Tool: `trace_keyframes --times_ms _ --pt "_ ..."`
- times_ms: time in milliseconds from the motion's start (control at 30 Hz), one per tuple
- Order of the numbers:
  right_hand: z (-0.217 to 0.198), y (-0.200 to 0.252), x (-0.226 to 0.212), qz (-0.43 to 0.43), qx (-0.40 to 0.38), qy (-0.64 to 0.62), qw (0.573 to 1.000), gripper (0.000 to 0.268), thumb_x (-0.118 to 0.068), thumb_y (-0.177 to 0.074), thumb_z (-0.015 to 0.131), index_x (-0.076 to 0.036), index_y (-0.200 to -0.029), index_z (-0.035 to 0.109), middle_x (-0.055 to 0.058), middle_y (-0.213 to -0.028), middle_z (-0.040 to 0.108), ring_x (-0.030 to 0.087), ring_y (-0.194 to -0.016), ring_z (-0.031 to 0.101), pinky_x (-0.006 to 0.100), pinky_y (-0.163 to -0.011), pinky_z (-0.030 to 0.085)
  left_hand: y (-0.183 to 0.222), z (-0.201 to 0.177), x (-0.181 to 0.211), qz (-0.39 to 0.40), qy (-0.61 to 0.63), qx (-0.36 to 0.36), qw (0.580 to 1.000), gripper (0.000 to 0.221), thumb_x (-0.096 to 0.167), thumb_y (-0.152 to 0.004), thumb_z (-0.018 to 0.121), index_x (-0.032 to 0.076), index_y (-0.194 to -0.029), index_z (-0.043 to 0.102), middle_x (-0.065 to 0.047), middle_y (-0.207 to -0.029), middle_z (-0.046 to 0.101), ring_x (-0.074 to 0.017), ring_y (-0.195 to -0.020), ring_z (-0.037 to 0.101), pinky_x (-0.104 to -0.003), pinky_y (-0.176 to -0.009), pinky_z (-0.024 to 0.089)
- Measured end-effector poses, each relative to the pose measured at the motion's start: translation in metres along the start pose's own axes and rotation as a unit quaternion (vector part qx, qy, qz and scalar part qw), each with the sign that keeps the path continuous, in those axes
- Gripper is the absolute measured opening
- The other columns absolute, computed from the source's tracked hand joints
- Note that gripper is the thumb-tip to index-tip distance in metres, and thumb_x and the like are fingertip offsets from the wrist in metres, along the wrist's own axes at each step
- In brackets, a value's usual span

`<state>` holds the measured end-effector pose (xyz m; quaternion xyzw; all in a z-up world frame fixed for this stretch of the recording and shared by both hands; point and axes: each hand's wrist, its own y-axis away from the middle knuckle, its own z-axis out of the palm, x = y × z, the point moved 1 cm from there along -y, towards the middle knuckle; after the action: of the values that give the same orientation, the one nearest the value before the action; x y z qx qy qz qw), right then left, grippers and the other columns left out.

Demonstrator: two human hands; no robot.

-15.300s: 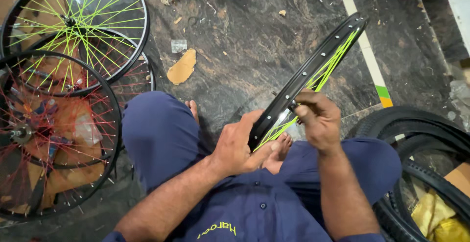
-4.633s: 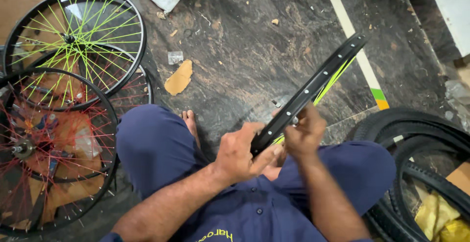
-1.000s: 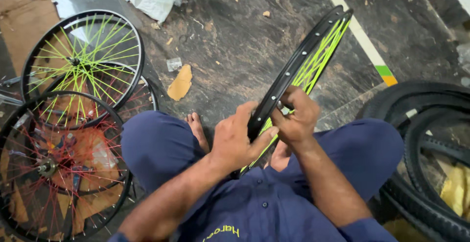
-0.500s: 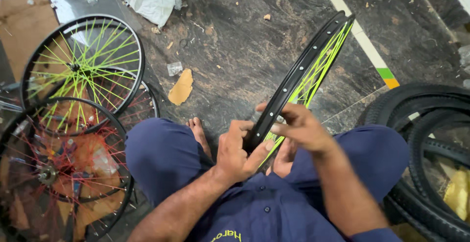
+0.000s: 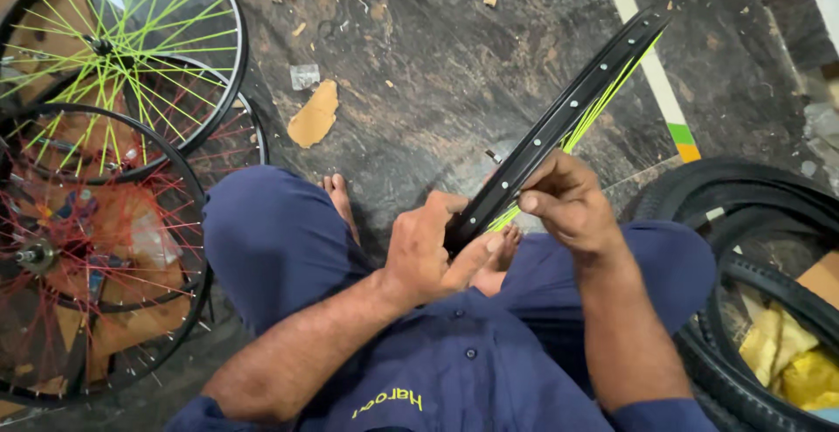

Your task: The person sits on the floor and inserts spokes into a bicycle wheel rim, then picks up a different wheel to continue the process.

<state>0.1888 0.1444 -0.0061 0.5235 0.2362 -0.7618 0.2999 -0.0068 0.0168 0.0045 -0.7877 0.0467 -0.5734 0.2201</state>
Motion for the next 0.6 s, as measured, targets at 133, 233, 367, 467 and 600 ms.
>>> trace_keyframes --times_ms 133,233,367,467,600 --pt "0.029 0.007 0.046 -0.084 0.153 0.076 0.982 0.039 0.002 -0.085 0.087 -0.006 -0.113 0.062 0.007 -0.109 0.067 0.015 -0.100 0.068 0.032 -0.089 0.059 0.002 -0.001 0.002 0.041 -0.013 0.015 0.999 0.041 0.031 -0.095 0.077 0.002 -0.116 0.056 -0.010 -0.080 0.068 -0.0250 -0.065 0.069 -0.036 -0.061 0.054" --pt "0.039 0.005 0.049 -0.076 0.277 0.234 0.929 0.020 -0.003 -0.088 0.069 -0.003 -0.108 0.068 0.009 -0.099 0.077 0.015 -0.088 0.074 0.031 -0.082 0.061 0.002 0.000 0.000 0.008 -0.011 0.008 1.000 0.042 0.032 -0.092 0.080 0.003 -0.112 0.057 -0.009 -0.074 0.066 -0.0251 -0.060 0.067 -0.037 -0.057 0.052" --pt "0.006 -0.006 0.002 0.128 0.050 0.078 0.987 0.031 -0.008 -0.084 0.077 0.000 -0.113 0.069 0.009 -0.107 0.072 0.015 -0.101 0.070 0.027 -0.092 0.056 0.003 0.000 -0.003 0.009 -0.018 0.009 1.000 0.043 0.032 -0.093 0.079 0.002 -0.114 0.056 -0.010 -0.074 0.066 -0.0253 -0.060 0.068 -0.037 -0.057 0.053" --pt "0.016 -0.001 0.012 0.106 0.081 0.080 0.988 0.035 -0.008 -0.083 0.080 0.000 -0.114 0.067 0.010 -0.105 0.070 0.015 -0.098 0.068 0.027 -0.089 0.055 0.003 -0.001 -0.003 0.010 -0.027 0.018 0.999 0.042 0.032 -0.095 0.078 0.002 -0.114 0.056 -0.010 -0.077 0.067 -0.0266 -0.063 0.069 -0.038 -0.059 0.054" --pt "0.057 0.004 0.034 -0.274 0.291 0.537 0.743 0.037 -0.011 -0.085 0.092 -0.004 -0.102 0.060 0.007 -0.112 0.070 0.011 -0.097 0.068 0.024 -0.085 0.053 0.004 -0.002 -0.001 0.013 -0.022 0.006 1.000 0.040 0.033 -0.094 0.079 0.003 -0.112 0.058 -0.010 -0.077 0.067 -0.0278 -0.065 0.070 -0.038 -0.061 0.055"
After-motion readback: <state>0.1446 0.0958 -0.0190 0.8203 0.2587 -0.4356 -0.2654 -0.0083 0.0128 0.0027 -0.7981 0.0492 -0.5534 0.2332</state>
